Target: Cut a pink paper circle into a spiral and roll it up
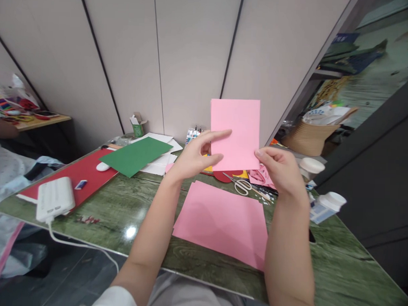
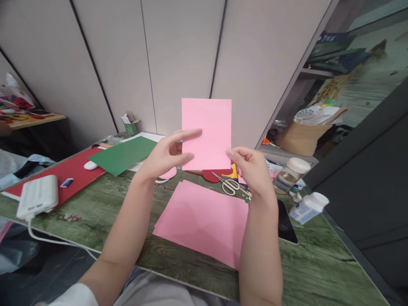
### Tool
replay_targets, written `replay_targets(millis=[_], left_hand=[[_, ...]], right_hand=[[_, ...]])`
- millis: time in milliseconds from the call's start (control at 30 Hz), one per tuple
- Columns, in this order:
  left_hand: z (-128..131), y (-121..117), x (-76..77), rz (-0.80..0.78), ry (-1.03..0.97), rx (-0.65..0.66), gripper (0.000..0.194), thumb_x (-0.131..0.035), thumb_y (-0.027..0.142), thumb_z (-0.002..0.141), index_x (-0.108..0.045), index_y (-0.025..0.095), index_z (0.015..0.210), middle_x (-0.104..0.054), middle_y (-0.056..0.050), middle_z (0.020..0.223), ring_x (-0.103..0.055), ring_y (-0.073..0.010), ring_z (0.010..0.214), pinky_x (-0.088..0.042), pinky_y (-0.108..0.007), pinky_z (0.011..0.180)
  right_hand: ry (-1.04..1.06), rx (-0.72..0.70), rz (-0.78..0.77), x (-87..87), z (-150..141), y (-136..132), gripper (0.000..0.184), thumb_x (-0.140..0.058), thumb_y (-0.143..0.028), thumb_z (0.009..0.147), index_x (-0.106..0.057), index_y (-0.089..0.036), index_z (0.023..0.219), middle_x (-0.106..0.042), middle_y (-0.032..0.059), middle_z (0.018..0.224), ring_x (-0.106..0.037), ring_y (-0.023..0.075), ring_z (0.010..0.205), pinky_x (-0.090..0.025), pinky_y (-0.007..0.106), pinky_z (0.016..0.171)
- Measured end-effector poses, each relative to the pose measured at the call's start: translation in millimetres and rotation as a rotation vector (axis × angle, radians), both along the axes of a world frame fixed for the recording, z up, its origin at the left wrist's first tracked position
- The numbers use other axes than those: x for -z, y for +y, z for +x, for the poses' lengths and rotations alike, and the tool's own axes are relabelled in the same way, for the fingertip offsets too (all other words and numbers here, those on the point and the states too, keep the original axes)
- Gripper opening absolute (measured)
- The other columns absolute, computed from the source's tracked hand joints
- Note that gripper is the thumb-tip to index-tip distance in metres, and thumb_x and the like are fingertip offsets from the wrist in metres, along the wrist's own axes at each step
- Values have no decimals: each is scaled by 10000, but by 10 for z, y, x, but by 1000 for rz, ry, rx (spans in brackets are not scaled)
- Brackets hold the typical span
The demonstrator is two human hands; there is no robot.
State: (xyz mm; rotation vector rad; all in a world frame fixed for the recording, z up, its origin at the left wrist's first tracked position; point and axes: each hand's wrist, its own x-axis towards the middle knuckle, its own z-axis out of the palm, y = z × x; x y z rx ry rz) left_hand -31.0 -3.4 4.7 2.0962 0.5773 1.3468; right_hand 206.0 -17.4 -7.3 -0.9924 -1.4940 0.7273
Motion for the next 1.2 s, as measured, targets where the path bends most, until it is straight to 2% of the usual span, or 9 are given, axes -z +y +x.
replay_targets(millis=[133, 333, 600, 767, 900, 967, 1067, 1200], left_hand=[[-9, -11, -14, -16, -14, 8, 434, -606, 215, 790, -574, 262, 1220, -561, -52, 1264, -574, -167, 904, -507, -264, 657], [6, -44, -5, -41, -24, -14, 487, -610, 258, 794, -523, 301, 1272, -517, -52, 1308, -546, -120, 762, -489, -231, 553], [15, -16, 8, -50, -53, -3, 510, -614, 243, 784, -512, 294, 1281, -489, -44, 1364, -568, -161, 867, -492, -243, 576], [25, -12, 18, -67, -55, -6, 519, -608, 240, 781, -505, 308, 1285, -479, -37, 1373, -567, -151, 820, -495, -265, 578], [29, -8, 20, -76, -66, 7, 517, -615, 243, 780, -506, 304, 1281, -468, -44, 1382, -568, -145, 802, -495, -261, 568], [21, -9, 14, -78, -67, 10, 522, -621, 244, 778, -504, 303, 1282, -464, -47, 1387, -572, -143, 802, -500, -261, 577], [-5, -12, 2, -82, -49, 6, 524, -624, 253, 780, -501, 306, 1287, -459, -50, 1395, -585, -151, 818, -511, -276, 603], [-34, -15, -5, -70, -31, -10, 518, -627, 254, 780, -511, 295, 1283, -467, -46, 1399, -562, -234, 1051, -529, -328, 731]], right_hand=[[21, 4, 25, 2, -22, 15, 210, -705, -377, 743, -676, -185, 661, -550, -24, 527, -449, 104, 471, -323, 226, 441], [38, -51, -13, 17, -27, 9, 257, -689, -411, 755, -647, -185, 639, -543, -12, 526, -472, 121, 471, -326, 238, 432], [-42, -46, 26, -15, -45, -44, 374, -661, -493, 754, -579, -184, 561, -512, -10, 454, -455, 125, 403, -279, 249, 371], [-8, -24, -14, -22, -55, -50, 361, -688, -465, 740, -575, -178, 553, -483, -20, 424, -427, 111, 360, -248, 243, 350], [23, -60, -68, -31, -54, -62, 314, -688, -435, 750, -607, -178, 590, -539, -16, 461, -460, 111, 374, -272, 234, 367], [-14, -93, -91, -47, -51, -74, 299, -669, -429, 772, -634, -178, 613, -591, -5, 499, -515, 126, 431, -324, 235, 416], [-183, -126, -76, -83, -46, -98, 348, -623, -419, 814, -659, -170, 575, -645, 20, 529, -557, 140, 522, -392, 249, 531], [-309, -173, -52, -112, -52, -129, 445, -576, -384, 849, -644, -162, 469, -617, 27, 453, -513, 120, 481, -383, 245, 542]])
